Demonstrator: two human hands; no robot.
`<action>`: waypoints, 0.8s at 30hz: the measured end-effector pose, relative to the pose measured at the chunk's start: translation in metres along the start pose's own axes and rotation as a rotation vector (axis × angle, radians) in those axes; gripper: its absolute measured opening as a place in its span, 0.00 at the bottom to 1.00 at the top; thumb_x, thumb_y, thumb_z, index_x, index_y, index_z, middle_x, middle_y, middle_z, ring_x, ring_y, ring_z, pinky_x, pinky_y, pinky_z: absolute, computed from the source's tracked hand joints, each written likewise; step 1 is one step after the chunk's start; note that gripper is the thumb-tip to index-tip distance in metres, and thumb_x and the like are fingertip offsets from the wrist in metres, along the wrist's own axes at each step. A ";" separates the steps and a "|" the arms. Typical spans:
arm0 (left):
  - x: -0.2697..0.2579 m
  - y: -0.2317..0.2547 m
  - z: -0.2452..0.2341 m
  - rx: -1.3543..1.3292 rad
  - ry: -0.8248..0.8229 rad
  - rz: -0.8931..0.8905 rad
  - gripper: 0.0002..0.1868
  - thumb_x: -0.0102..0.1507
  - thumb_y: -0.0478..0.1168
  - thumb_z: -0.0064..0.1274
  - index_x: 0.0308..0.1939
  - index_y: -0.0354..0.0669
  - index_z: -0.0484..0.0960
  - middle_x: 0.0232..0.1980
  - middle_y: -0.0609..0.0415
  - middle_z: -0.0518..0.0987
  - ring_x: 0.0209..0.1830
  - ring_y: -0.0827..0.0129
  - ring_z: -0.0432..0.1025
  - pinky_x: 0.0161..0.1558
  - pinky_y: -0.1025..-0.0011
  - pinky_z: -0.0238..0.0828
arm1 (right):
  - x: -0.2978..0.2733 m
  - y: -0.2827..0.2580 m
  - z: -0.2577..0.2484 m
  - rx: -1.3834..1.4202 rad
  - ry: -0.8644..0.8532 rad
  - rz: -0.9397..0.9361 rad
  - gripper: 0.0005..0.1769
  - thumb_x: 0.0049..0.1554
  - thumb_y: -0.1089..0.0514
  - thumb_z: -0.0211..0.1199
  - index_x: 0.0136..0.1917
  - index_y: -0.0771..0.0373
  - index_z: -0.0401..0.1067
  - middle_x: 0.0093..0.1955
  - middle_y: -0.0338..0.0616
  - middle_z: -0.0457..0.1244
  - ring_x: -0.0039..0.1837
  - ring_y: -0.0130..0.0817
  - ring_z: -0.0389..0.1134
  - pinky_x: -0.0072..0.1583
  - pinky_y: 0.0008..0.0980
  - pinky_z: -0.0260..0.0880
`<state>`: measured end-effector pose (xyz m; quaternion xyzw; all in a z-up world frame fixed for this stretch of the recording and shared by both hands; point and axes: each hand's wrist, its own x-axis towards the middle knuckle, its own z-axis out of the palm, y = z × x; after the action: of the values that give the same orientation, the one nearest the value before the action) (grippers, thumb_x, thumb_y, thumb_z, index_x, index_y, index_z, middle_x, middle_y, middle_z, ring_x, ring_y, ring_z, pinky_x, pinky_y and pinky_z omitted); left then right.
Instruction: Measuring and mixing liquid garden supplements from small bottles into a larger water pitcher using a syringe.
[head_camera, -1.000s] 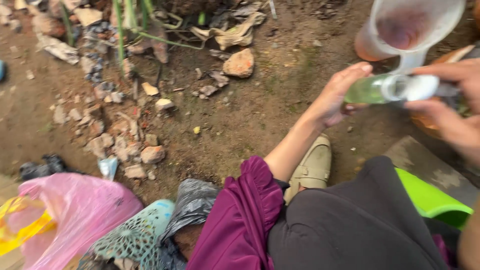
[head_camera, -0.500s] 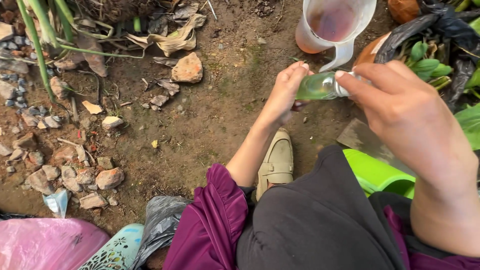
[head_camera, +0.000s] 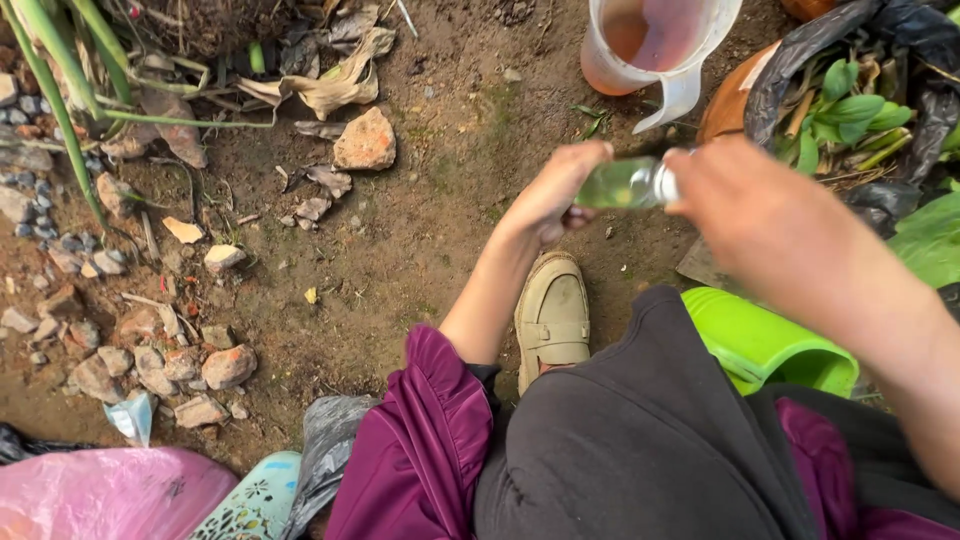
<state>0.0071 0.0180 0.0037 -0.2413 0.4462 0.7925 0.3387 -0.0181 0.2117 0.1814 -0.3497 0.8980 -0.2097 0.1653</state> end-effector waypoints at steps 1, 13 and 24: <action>0.000 0.001 -0.002 0.033 -0.082 -0.100 0.13 0.69 0.45 0.40 0.39 0.39 0.72 0.24 0.53 0.75 0.10 0.80 0.58 0.10 0.77 0.51 | -0.004 0.001 0.002 -0.141 -0.105 -0.078 0.25 0.53 0.68 0.62 0.63 0.79 0.68 0.50 0.55 0.64 0.50 0.47 0.66 0.53 0.40 0.70; 0.013 -0.053 0.022 0.035 -0.361 -0.426 0.15 0.69 0.45 0.34 0.42 0.39 0.72 0.23 0.47 0.76 0.09 0.80 0.53 0.10 0.76 0.46 | -0.055 0.022 0.024 0.066 -0.036 0.043 0.24 0.54 0.62 0.63 0.61 0.76 0.67 0.50 0.56 0.64 0.50 0.48 0.67 0.51 0.40 0.70; 0.003 -0.059 0.045 0.618 0.221 0.486 0.14 0.74 0.40 0.37 0.38 0.36 0.70 0.33 0.46 0.82 0.27 0.61 0.78 0.33 0.66 0.72 | -0.094 0.067 0.090 0.846 0.103 0.862 0.20 0.63 0.56 0.63 0.65 0.67 0.72 0.40 0.37 0.66 0.40 0.22 0.63 0.42 0.25 0.64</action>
<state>0.0458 0.0806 -0.0088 -0.0994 0.7410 0.6473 0.1484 0.0506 0.2989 0.0853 0.1524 0.8043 -0.4795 0.3162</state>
